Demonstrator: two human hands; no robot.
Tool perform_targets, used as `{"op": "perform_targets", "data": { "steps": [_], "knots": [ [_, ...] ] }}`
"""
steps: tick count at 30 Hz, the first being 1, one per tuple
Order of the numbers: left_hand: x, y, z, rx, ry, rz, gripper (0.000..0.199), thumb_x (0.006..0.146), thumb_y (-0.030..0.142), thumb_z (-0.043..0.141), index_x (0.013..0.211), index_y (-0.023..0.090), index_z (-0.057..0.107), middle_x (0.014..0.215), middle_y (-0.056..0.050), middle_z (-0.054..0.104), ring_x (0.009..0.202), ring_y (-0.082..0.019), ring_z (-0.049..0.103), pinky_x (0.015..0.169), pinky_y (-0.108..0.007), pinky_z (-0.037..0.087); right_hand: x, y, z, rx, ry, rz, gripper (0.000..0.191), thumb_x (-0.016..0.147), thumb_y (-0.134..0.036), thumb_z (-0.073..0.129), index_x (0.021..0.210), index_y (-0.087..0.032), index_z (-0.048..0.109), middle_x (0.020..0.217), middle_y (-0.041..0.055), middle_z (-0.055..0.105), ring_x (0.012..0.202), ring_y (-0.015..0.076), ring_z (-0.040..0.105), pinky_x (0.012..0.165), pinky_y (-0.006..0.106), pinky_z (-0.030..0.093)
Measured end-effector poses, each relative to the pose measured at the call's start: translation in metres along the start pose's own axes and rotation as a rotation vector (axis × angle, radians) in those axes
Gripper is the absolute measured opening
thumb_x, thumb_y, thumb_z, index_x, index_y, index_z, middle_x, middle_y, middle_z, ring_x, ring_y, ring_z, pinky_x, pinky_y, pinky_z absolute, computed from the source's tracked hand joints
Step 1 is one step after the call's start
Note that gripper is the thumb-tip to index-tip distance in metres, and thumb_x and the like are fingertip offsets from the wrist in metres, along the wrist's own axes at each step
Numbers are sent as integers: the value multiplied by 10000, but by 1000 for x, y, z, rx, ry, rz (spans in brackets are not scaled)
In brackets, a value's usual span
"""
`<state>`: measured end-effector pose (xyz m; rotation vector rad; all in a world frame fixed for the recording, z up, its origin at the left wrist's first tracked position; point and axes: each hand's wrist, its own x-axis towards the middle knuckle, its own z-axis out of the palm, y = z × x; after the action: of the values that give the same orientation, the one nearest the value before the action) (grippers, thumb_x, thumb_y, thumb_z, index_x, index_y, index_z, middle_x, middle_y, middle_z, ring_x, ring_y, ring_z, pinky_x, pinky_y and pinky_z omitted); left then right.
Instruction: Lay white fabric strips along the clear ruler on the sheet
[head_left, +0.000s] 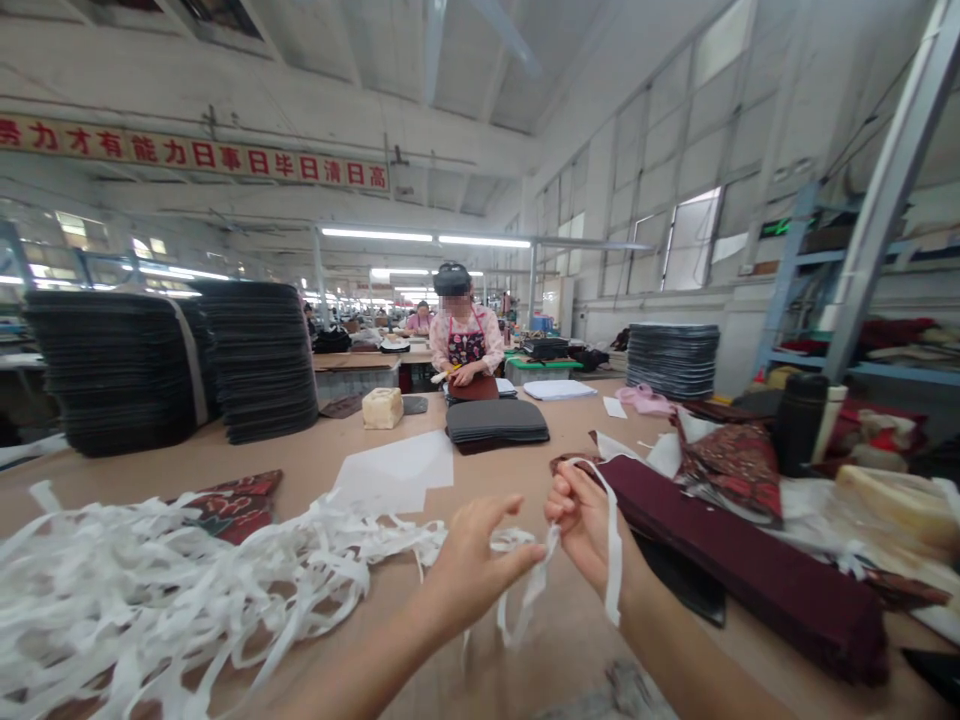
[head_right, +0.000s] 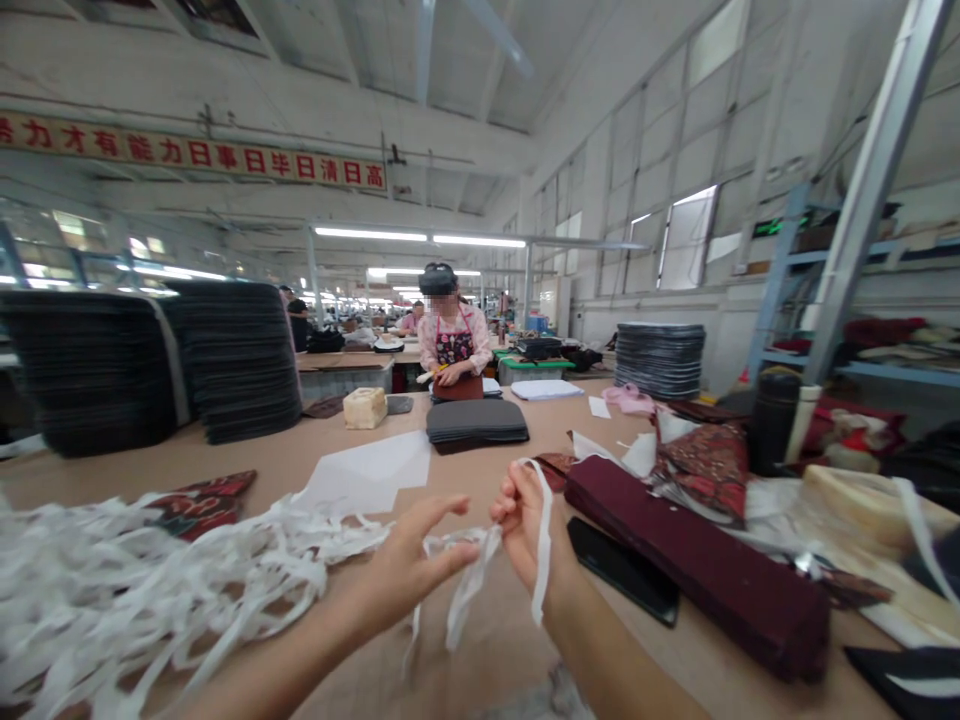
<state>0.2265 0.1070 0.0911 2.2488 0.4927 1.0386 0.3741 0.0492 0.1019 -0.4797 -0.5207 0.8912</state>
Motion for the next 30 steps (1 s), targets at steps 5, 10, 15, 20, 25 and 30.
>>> {"op": "perform_targets", "data": {
  "steps": [5, 10, 15, 20, 25, 30],
  "knots": [
    [-4, 8, 12, 157, -104, -35, 206, 795, 254, 484, 653, 198, 621, 637, -18, 621, 617, -172, 552, 584, -249, 360, -3, 2, 1, -25, -23, 2, 297, 664, -233, 753, 677, -195, 459, 572, -79, 462, 415, 23, 376, 394, 123, 387],
    [-8, 7, -7, 352, -81, 24, 152, 777, 219, 448, 653, 199, 533, 646, -18, 575, 610, -167, 520, 566, -244, 325, 28, -34, -26, -19, 46, -132, 343, 628, -187, 772, 682, -198, 434, 543, -100, 445, 396, 6, 357, 365, 85, 347],
    [-1, -18, -31, 664, -70, -64, 158, 807, 223, 402, 674, 208, 485, 662, -3, 568, 625, -156, 528, 569, -231, 319, 50, -78, -54, -39, 160, -298, 423, 637, -198, 767, 636, -194, 345, 483, -131, 389, 350, -9, 322, 338, 66, 320],
    [23, -55, -45, 872, -72, -234, 183, 832, 213, 383, 730, 196, 534, 693, -34, 609, 661, -186, 573, 562, -242, 323, 46, -86, -55, -92, 163, -381, 385, 637, -230, 767, 664, -203, 384, 510, -120, 432, 371, 0, 347, 363, 88, 343],
    [27, -62, -37, 882, -144, -183, 270, 766, 76, 439, 963, 154, 606, 889, -115, 643, 834, -248, 595, 696, -316, 401, 37, -72, -41, -181, 115, -431, 316, 655, -292, 737, 654, -199, 434, 528, -90, 459, 399, 25, 367, 375, 127, 346],
    [11, -19, -6, 416, -181, 34, 303, 830, 229, 495, 1121, 203, 576, 1109, -95, 589, 1046, -229, 519, 892, -328, 375, 22, -41, -20, -333, 59, -449, 222, 705, -308, 683, 669, -200, 492, 530, -72, 482, 404, 49, 381, 387, 166, 338]
  ]
}}
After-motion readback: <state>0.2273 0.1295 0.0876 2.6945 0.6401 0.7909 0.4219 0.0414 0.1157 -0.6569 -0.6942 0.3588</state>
